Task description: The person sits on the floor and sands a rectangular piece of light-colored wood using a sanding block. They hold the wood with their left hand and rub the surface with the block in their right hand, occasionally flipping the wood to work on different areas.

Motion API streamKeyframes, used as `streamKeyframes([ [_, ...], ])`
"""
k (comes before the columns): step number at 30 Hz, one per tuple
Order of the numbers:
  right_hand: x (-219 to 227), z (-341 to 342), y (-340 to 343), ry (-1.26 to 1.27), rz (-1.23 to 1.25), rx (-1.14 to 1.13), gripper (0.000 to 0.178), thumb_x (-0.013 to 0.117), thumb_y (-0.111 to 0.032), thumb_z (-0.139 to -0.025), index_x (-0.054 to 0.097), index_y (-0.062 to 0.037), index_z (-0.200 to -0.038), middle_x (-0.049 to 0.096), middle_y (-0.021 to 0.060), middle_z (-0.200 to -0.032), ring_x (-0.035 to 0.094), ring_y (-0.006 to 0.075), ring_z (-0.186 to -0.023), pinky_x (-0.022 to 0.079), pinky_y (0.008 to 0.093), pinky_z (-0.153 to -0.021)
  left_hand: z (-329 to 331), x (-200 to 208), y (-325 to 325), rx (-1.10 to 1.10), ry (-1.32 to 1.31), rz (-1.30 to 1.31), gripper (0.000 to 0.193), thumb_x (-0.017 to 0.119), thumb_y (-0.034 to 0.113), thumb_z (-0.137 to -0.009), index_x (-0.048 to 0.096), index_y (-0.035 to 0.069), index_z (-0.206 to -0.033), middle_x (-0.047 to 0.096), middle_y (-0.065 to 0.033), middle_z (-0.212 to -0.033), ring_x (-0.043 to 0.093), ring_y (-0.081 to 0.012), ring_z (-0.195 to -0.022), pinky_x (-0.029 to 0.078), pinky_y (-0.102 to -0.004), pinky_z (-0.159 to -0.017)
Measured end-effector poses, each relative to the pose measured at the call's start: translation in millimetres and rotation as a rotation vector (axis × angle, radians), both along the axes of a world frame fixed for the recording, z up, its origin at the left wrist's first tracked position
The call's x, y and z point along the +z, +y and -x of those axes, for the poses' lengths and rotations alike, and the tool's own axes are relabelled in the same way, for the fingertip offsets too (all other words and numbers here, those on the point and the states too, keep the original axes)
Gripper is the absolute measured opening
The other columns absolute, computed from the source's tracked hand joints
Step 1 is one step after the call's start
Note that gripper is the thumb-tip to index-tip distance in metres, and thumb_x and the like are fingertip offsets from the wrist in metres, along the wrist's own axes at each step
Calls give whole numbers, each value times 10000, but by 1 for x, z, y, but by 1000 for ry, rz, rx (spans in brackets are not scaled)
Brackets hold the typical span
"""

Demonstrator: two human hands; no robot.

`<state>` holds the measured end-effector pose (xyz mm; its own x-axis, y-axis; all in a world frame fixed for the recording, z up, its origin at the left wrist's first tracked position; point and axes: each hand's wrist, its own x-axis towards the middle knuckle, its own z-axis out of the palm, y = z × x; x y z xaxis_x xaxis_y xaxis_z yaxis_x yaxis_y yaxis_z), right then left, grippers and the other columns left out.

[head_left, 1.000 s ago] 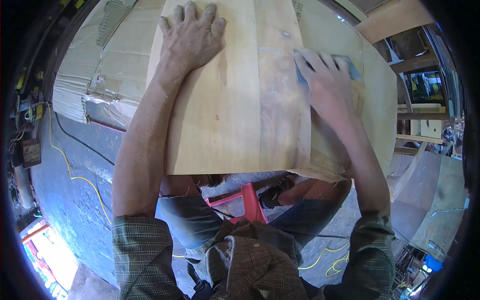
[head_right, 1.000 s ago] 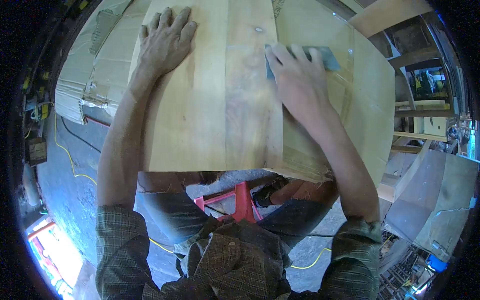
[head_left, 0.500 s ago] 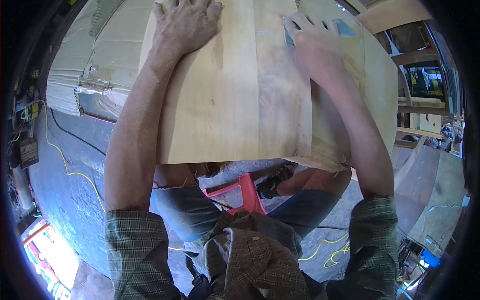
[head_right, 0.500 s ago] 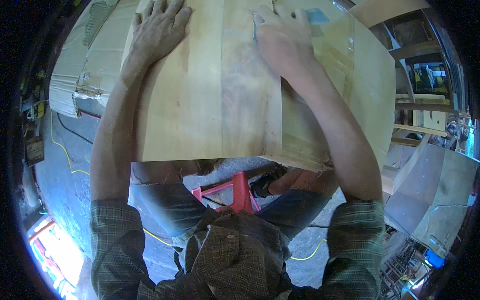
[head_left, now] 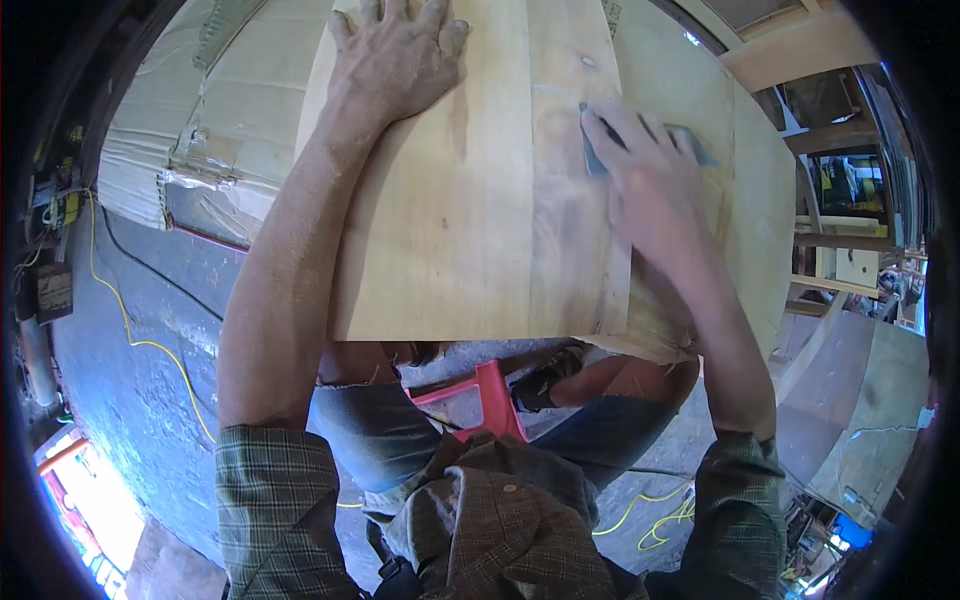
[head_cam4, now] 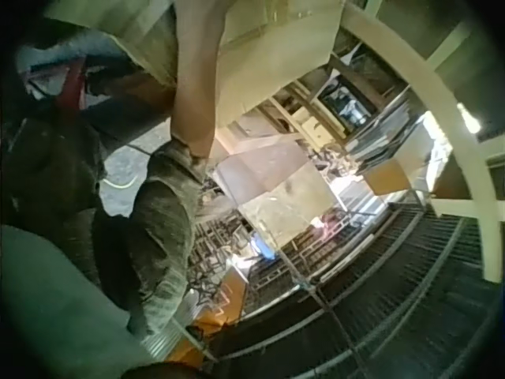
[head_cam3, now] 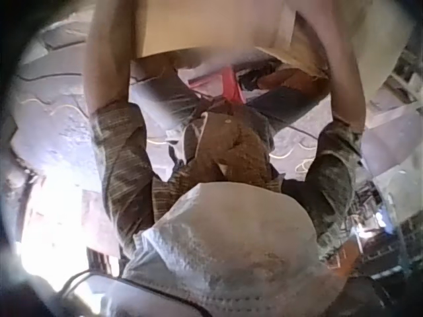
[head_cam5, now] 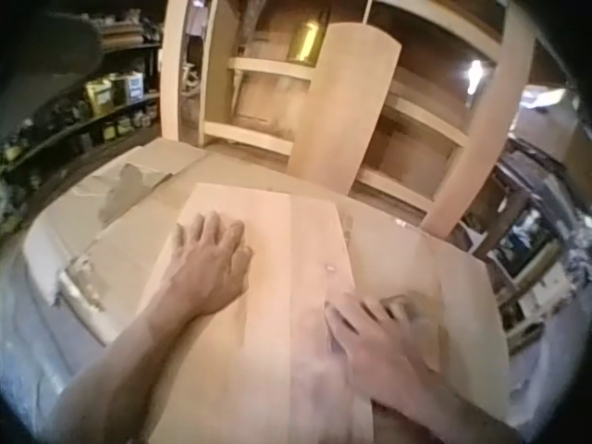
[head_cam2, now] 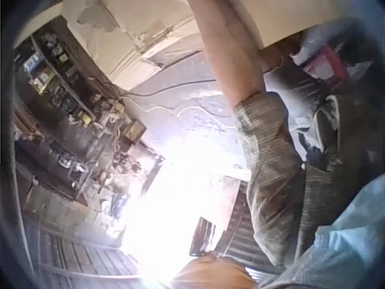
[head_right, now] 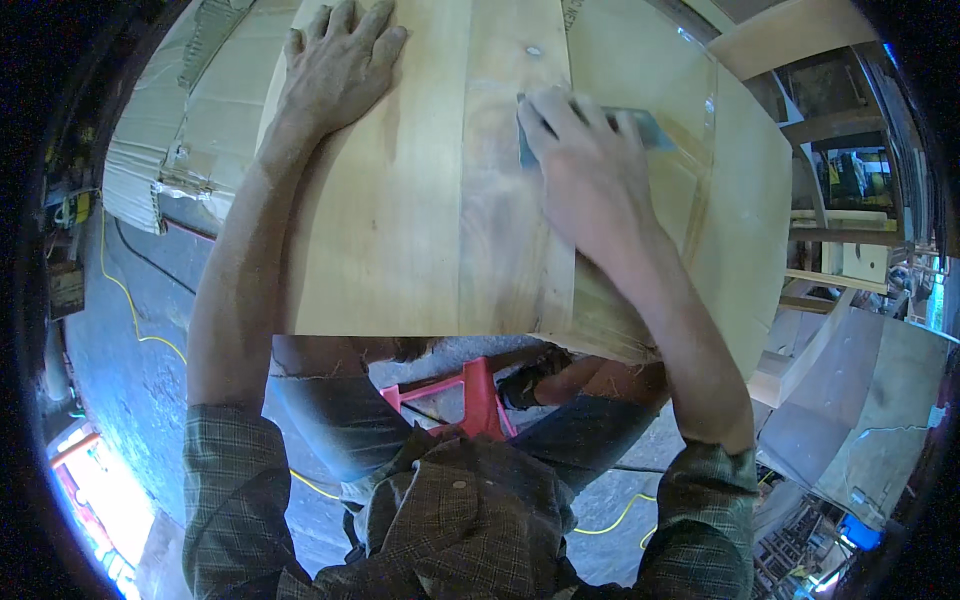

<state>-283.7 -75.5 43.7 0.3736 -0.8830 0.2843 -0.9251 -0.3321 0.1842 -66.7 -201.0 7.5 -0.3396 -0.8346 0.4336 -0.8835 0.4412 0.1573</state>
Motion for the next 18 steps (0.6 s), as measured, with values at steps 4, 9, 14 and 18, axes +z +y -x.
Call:
streamKeyframes([
  [4,18,-12,-26,79,-220,-238,373,572,-49,-734,604,-58,-1105,556,73,-1191,569,285,-1011,413,433,-829,2,39,17,-57,10,-266,473,420,340,-926,462,41,-1291,403,-308,-1350,317,-477,-1298,222,-610,-1067],
  [9,15,-10,0,-79,-145,-92,281,504,16,-746,630,-23,-993,589,108,-1155,579,316,-983,435,437,-847,12,10,5,11,17,-26,469,417,338,-926,466,45,-1289,423,-294,-1334,339,-462,-1279,235,-610,-1057],
  [14,74,23,64,-796,-856,281,423,468,7,-791,602,-7,-1192,616,146,-1176,595,284,-1090,413,404,-984,1,12,11,-1,-10,-93,478,415,347,-930,459,53,-1305,406,-293,-1354,337,-468,-1280,230,-614,-1059],
  [18,67,43,54,-624,-271,-282,466,437,23,-810,559,-28,-1256,610,161,-1194,611,276,-1054,440,382,-954,-2,-2,1,9,7,6,474,416,349,-929,472,50,-1292,412,-288,-1344,342,-458,-1274,238,-615,-1053],
])
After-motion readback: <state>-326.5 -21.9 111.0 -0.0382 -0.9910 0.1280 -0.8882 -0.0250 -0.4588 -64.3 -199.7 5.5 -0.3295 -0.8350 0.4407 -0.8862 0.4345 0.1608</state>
